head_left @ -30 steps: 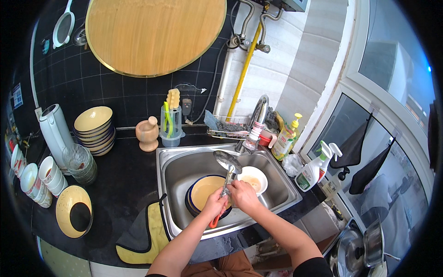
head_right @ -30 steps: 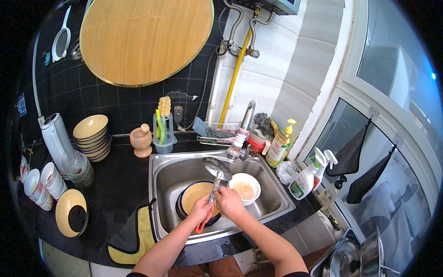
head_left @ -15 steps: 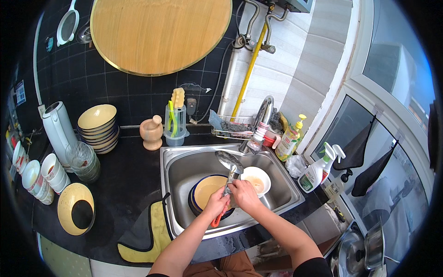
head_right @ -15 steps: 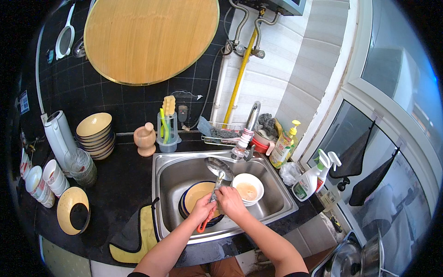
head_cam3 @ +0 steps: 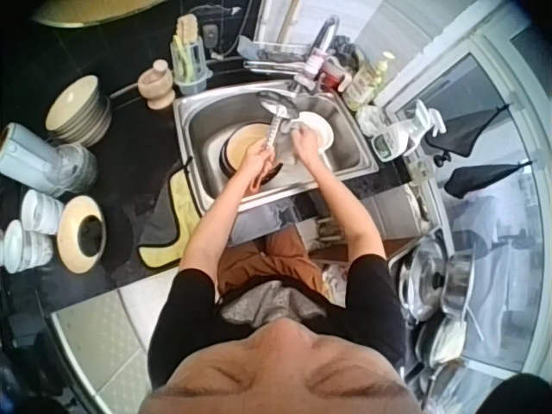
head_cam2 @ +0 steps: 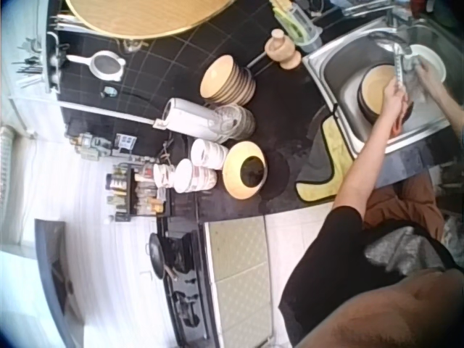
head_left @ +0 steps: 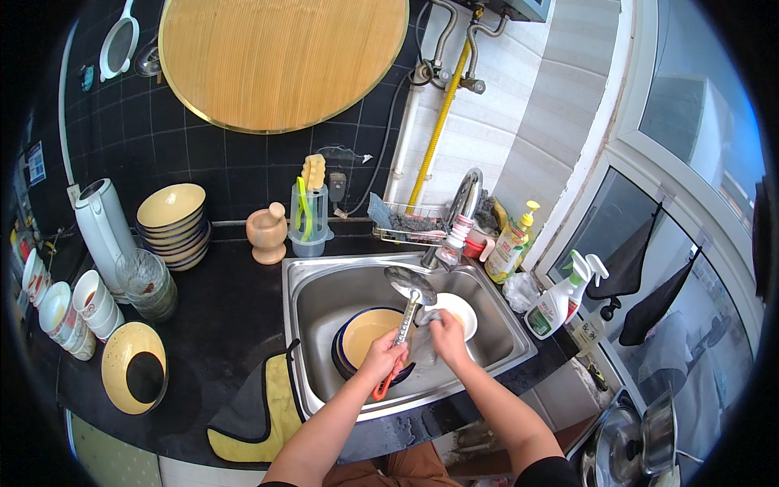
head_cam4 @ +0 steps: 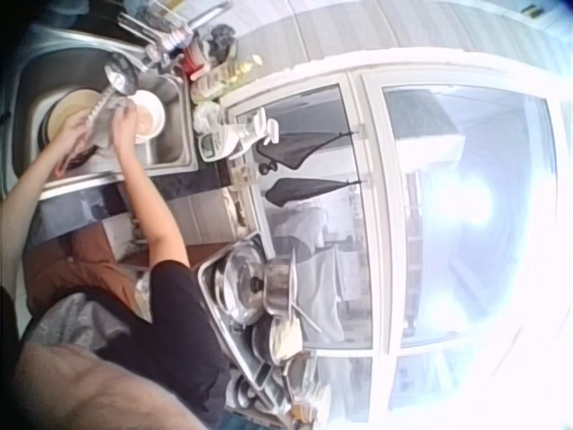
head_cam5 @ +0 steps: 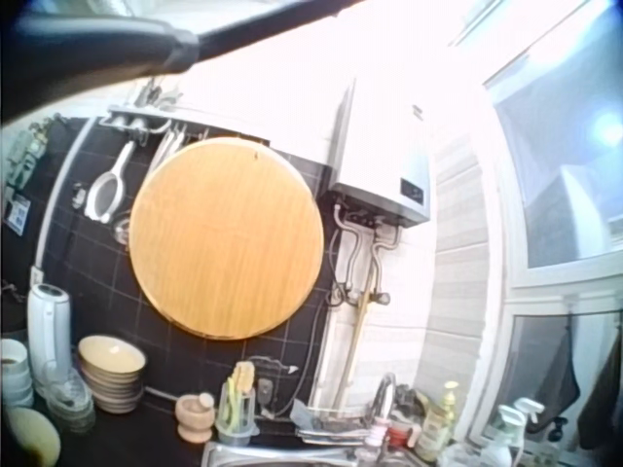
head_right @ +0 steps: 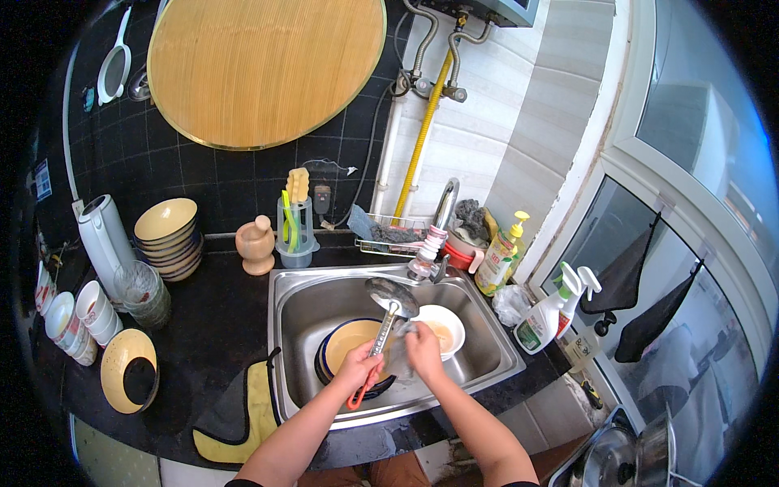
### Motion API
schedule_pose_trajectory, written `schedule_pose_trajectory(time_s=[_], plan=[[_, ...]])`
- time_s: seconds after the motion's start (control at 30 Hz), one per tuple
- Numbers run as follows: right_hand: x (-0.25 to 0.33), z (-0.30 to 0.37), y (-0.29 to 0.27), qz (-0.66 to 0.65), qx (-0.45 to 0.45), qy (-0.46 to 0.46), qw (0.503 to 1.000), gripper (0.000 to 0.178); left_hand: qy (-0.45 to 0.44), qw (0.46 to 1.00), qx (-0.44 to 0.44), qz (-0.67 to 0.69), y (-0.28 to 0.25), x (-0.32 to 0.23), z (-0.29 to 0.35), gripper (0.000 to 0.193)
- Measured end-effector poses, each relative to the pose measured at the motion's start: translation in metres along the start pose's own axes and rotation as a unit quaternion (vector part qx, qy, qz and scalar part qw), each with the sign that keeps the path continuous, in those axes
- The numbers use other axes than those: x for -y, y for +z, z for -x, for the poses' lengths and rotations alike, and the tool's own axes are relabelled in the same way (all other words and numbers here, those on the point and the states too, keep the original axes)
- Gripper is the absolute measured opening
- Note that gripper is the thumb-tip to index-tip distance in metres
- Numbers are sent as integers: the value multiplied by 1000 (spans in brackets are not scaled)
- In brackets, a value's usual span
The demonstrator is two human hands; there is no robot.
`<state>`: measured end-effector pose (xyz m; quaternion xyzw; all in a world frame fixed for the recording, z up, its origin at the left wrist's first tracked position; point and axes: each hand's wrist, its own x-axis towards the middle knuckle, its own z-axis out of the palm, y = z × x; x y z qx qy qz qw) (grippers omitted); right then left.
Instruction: The person washes a stack of bowls, a ladle, and a strainer in a kitchen sink using a sponge and running water. They scrub each item individually and rinse them under the faucet, placing the cleaned items into the sink basin.
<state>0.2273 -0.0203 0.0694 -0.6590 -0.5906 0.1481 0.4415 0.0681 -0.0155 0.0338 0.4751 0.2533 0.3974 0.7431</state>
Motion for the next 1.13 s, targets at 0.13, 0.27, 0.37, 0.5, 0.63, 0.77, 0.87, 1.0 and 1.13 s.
schedule_pose_trajectory(time_s=[0.13, 0.27, 0.37, 0.5, 0.63, 0.77, 0.87, 1.0, 1.13], plan=[[-32, -7, 1, -152, -27, 91, 984, 23, 5, 1000, -1, 17, -1, -1, -1, 8], [-25, -1, 4, -186, -3, 51, 981, 23, 6, 1000, 3, 27, 2, -1, -1, 11], [-12, 7, 6, 14, 11, -173, 985, 24, 3, 1000, 9, 30, 0, 3, -4, 15], [16, 15, 8, 266, 81, -327, 903, 30, 1, 1000, -17, 11, -5, 5, -3, 24], [18, 12, 9, 298, 59, -334, 892, 29, 7, 999, -34, -27, 0, 2, -2, 20], [15, 9, 13, 317, 74, -280, 903, 27, 7, 995, -27, -96, 2, 8, -2, 18], [18, 9, 10, 243, 106, -253, 930, 24, 12, 991, -34, -132, 1, 12, -2, 17], [16, 16, 6, 115, 114, -219, 962, 21, 33, 997, -39, -53, 1, 5, -1, 19], [9, -1, -3, 166, -16, -137, 976, 22, 14, 1000, 4, -28, -4, 5, -3, 28]])
